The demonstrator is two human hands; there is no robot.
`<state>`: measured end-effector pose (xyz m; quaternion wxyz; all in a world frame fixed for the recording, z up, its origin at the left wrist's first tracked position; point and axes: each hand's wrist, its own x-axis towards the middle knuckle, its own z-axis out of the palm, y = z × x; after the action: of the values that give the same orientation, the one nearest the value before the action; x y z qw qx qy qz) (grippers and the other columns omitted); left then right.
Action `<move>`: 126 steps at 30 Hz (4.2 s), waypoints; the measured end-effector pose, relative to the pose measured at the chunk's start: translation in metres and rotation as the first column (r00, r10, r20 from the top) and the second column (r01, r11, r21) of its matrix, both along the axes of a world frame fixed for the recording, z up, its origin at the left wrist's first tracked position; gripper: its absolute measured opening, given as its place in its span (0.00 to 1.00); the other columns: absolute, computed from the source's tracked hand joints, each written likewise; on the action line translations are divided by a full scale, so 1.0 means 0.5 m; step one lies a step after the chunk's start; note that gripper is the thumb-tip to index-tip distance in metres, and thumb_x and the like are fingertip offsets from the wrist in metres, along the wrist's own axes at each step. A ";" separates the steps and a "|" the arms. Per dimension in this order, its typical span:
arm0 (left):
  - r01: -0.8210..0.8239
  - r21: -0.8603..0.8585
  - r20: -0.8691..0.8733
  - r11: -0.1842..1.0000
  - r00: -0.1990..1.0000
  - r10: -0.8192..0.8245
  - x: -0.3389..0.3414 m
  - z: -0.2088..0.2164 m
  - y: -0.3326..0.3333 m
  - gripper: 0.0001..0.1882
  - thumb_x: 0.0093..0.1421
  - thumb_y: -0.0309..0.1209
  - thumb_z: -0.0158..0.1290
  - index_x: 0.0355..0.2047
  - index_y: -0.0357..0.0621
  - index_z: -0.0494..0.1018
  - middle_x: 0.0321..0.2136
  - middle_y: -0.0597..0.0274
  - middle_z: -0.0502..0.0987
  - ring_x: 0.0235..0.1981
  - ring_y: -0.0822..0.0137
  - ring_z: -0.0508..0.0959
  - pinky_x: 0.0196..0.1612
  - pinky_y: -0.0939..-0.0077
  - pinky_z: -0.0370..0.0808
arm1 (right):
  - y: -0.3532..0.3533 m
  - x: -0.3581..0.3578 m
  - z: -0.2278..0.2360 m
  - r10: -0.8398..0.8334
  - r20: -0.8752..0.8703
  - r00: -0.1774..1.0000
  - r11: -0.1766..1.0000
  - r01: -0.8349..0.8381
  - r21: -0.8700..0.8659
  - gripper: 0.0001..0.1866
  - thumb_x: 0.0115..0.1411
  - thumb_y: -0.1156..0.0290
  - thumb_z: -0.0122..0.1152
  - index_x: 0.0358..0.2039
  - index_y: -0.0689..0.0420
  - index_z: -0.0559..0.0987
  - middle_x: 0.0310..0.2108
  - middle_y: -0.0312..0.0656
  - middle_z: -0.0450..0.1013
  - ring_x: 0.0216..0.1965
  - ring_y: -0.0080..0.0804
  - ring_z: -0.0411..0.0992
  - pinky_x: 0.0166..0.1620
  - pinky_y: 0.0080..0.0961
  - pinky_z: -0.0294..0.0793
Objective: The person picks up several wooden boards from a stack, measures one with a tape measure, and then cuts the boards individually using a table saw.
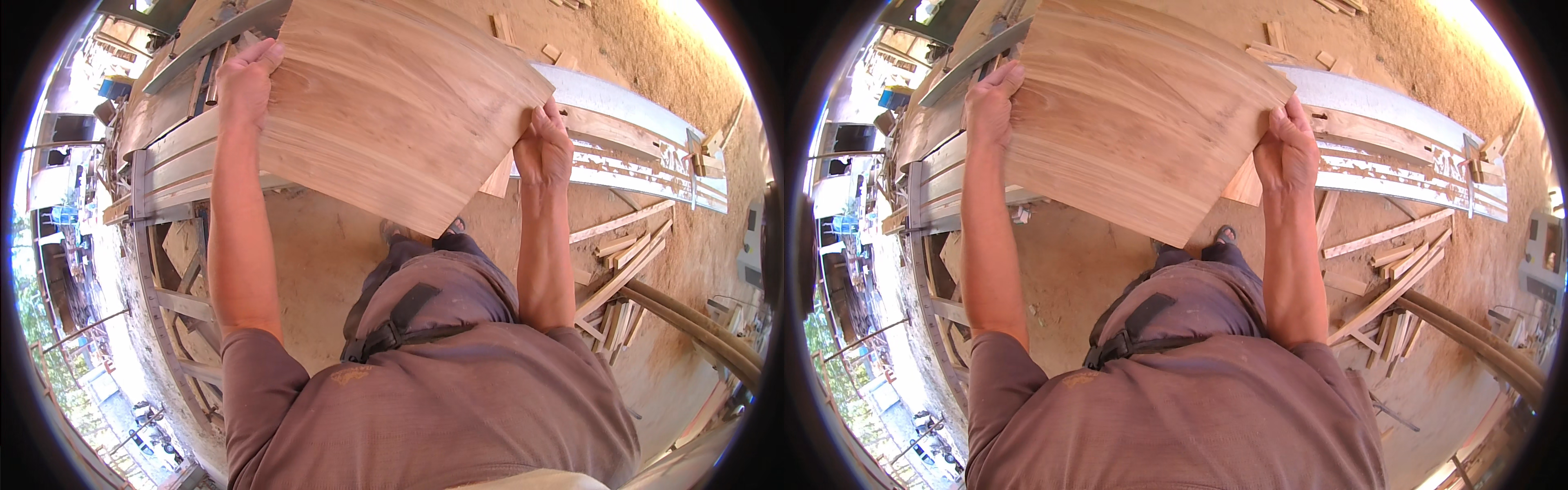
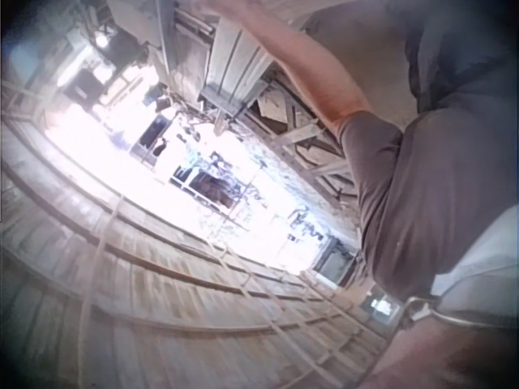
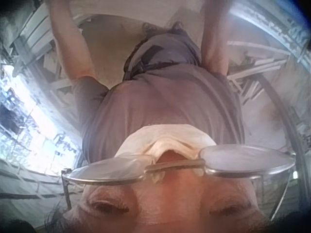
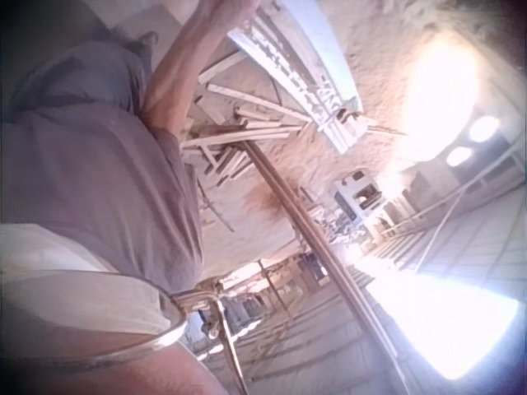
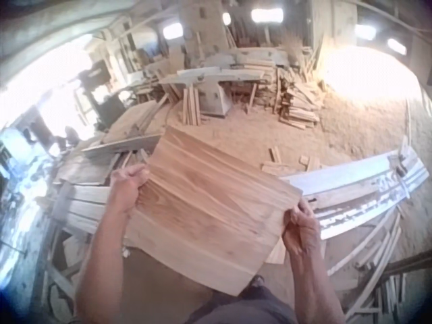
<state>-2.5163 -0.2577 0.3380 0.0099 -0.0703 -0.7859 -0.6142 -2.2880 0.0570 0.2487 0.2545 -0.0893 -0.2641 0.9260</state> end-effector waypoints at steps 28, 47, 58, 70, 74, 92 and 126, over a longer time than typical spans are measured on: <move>0.573 -0.681 -0.116 0.457 0.531 -0.839 0.485 -0.324 0.320 0.30 0.59 0.39 0.61 0.58 0.35 0.72 0.71 0.41 0.53 0.73 0.44 0.51 0.71 0.56 0.57 | 0.064 0.310 -0.178 -0.371 0.502 0.782 0.820 0.529 -0.219 0.24 0.63 0.79 0.59 0.60 0.67 0.69 0.58 0.51 0.69 0.60 0.49 0.68 0.66 0.57 0.64; 0.365 -0.282 -0.152 0.887 0.896 -0.417 0.513 -0.264 0.180 0.35 0.54 0.26 0.62 0.62 0.34 0.63 0.61 0.44 0.65 0.60 0.43 0.68 0.61 0.54 0.67 | -0.089 0.206 0.043 0.316 0.015 0.949 0.648 -0.227 0.727 0.26 0.63 0.66 0.58 0.60 0.68 0.73 0.62 0.55 0.69 0.66 0.47 0.65 0.68 0.40 0.60; -0.199 0.737 0.468 0.646 0.840 -0.274 0.471 -0.205 -0.030 0.38 0.52 0.14 0.56 0.65 0.38 0.62 0.58 0.57 0.73 0.61 0.58 0.71 0.65 0.57 0.66 | -0.164 0.096 -0.157 0.546 0.125 0.828 0.737 -0.404 -0.542 0.26 0.64 0.72 0.61 0.61 0.63 0.68 0.56 0.48 0.73 0.57 0.43 0.72 0.63 0.48 0.71; -0.122 0.842 0.397 0.525 0.800 -0.450 0.469 -0.281 -0.016 0.38 0.53 0.15 0.60 0.65 0.40 0.64 0.61 0.59 0.72 0.62 0.58 0.70 0.65 0.56 0.67 | -0.119 0.086 -0.119 0.399 0.173 0.900 0.908 -0.361 -0.213 0.37 0.54 0.75 0.73 0.63 0.59 0.66 0.55 0.45 0.74 0.57 0.43 0.73 0.62 0.45 0.73; -0.117 0.864 0.377 0.490 0.794 -0.476 0.457 -0.285 0.008 0.38 0.53 0.16 0.61 0.65 0.41 0.64 0.62 0.59 0.71 0.63 0.56 0.70 0.66 0.55 0.66 | -0.100 0.079 -0.104 0.380 0.180 0.907 0.920 -0.351 -0.177 0.39 0.51 0.73 0.76 0.63 0.58 0.67 0.55 0.43 0.74 0.57 0.41 0.73 0.60 0.42 0.74; -0.101 0.894 0.366 0.437 0.727 -0.581 0.437 -0.301 0.070 0.39 0.54 0.16 0.60 0.67 0.41 0.61 0.64 0.56 0.69 0.65 0.54 0.68 0.68 0.53 0.64 | -0.044 0.083 -0.087 0.332 0.183 0.925 0.938 -0.305 -0.163 0.32 0.53 0.78 0.73 0.58 0.63 0.72 0.49 0.45 0.78 0.50 0.36 0.78 0.55 0.36 0.79; -0.334 0.776 0.550 0.535 0.774 -0.313 0.379 -0.401 0.031 0.25 0.64 0.16 0.52 0.61 0.34 0.65 0.58 0.53 0.73 0.60 0.56 0.73 0.68 0.58 0.67 | 0.065 0.037 -0.137 0.059 0.578 0.814 0.970 -0.185 0.161 0.23 0.59 0.81 0.63 0.55 0.68 0.72 0.46 0.52 0.78 0.48 0.39 0.79 0.53 0.35 0.80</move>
<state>-2.3269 -0.2420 0.1374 -0.2180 0.1594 -0.3438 -0.8994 -2.2693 0.0895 0.1800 0.1119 -0.3170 -0.4292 0.8383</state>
